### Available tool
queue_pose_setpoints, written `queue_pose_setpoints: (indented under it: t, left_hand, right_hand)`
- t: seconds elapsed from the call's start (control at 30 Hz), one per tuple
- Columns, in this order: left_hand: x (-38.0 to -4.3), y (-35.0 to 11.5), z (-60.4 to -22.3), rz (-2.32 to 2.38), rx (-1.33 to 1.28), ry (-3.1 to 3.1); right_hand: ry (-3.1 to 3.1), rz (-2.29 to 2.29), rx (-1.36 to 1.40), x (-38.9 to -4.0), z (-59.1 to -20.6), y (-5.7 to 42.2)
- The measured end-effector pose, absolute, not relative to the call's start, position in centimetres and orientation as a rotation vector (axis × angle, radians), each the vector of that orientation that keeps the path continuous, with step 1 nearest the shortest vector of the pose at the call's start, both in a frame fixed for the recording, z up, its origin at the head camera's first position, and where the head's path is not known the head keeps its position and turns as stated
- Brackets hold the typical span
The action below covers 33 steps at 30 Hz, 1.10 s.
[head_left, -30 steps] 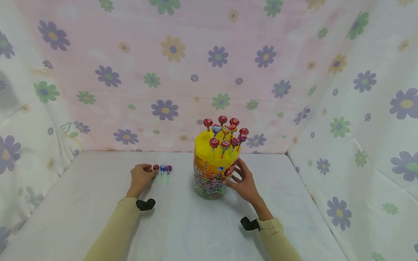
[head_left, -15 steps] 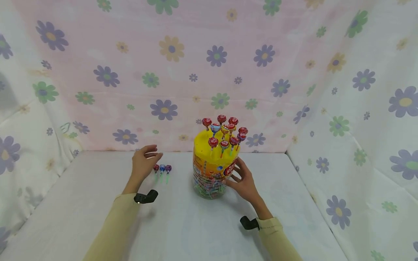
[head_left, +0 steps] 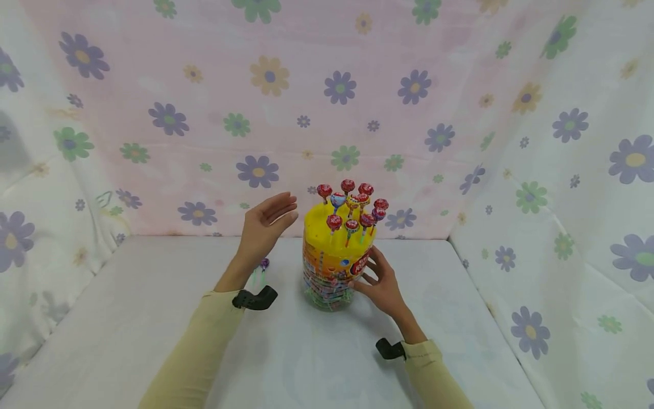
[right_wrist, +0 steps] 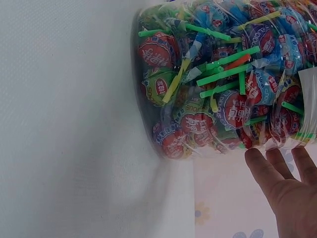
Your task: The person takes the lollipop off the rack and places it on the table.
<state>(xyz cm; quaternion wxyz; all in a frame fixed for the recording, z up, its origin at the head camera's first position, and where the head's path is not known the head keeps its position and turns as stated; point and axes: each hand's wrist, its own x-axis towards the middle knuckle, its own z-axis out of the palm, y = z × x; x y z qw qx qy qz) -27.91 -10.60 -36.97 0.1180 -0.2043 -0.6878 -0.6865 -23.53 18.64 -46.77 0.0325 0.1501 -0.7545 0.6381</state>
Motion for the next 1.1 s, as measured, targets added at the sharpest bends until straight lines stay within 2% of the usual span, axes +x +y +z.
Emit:
queue_pose_setpoints:
  t: [0.13,0.37,1.1]
  left_hand:
    - [-27.4,-8.6,-35.3,-2.012,-0.714,-1.981]
    - [-27.3,-6.1,-34.0,-2.075,-0.82,-1.93]
    - [-28.6,-4.9,-34.1,-1.959,-0.757,-1.845]
  right_hand:
    - [-2.326,1.958,0.468,-23.6,-46.7,18.7]
    - [-2.334,1.945,0.437,-25.0,-48.9,19.2]
    - [-2.312,1.914,0.476,-25.1,-49.5,19.4]
